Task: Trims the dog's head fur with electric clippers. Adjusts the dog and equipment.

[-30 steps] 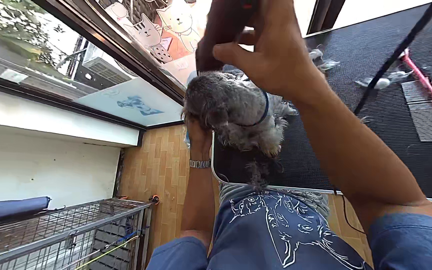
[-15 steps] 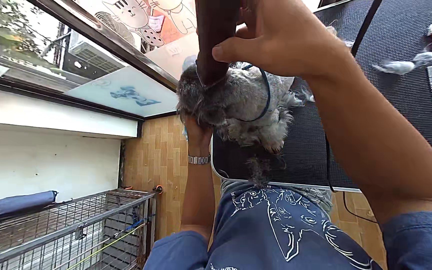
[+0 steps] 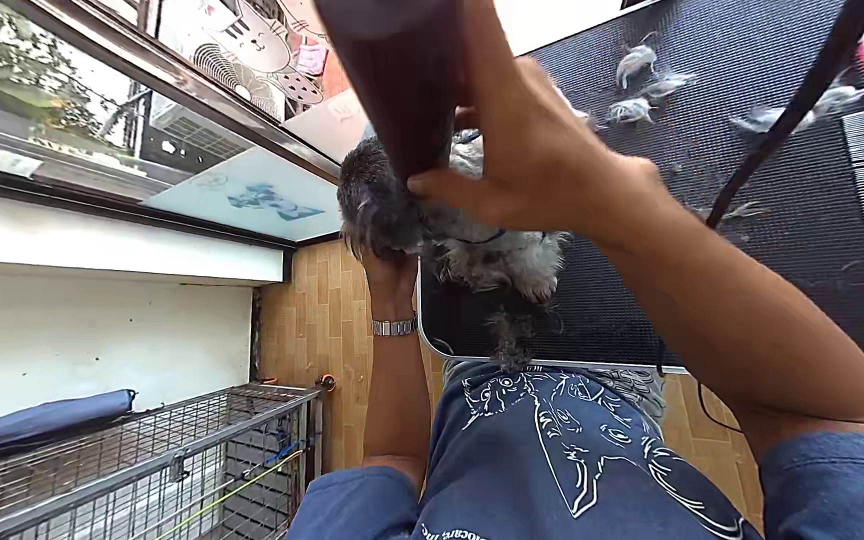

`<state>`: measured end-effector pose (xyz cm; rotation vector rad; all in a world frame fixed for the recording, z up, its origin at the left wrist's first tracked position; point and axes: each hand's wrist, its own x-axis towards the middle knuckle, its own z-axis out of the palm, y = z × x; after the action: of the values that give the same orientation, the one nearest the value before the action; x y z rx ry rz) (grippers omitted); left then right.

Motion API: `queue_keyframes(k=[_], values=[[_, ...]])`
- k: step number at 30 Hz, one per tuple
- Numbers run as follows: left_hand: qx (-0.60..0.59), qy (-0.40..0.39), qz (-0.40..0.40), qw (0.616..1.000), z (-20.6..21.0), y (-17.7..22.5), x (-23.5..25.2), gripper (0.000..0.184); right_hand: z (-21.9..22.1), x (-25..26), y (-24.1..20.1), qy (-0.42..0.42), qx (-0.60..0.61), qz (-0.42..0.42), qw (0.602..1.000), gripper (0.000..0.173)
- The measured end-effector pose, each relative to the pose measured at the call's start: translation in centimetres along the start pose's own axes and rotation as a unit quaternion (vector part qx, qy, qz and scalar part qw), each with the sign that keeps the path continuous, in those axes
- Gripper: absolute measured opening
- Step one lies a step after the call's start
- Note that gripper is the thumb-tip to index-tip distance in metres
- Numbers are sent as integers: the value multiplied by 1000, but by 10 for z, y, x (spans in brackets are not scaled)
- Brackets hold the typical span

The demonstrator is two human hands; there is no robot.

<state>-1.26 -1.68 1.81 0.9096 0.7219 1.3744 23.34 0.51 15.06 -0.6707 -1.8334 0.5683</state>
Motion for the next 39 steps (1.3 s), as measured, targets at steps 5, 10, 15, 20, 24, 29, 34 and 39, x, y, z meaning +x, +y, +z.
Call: queue_keyframes(k=[5, 10, 15, 20, 24, 29, 34, 39], values=[[-33, 93, -12, 995, 15, -2, 1, 51, 20, -29, -12, -5, -35, 10, 999, 78], [-78, 88, -11, 993, 18, -2, 4, 51, 26, -54, -11, 51, -47, 12, 998, 73], [-42, 98, 9, 994, 27, -2, 1, 34, 39, -56, -7, 191, 1, -34, 981, 73], [-47, 101, 2, 994, 22, -3, 1, 49, 56, -76, -8, 155, -34, -9, 987, 77], [-41, 107, 2, 993, 22, -1, 4, 36, 52, -89, -10, 188, 37, 48, 980, 77], [55, 79, -8, 995, 14, 9, 3, 29, 61, -78, -1, 296, 114, 31, 948, 86], [459, 73, 93, 880, -8, 81, -9, 27, 69, -94, 3, 206, 111, 99, 967, 81], [602, -27, 146, 784, 40, 122, 22, 49, 72, -103, 7, 337, 269, 116, 895, 93]])
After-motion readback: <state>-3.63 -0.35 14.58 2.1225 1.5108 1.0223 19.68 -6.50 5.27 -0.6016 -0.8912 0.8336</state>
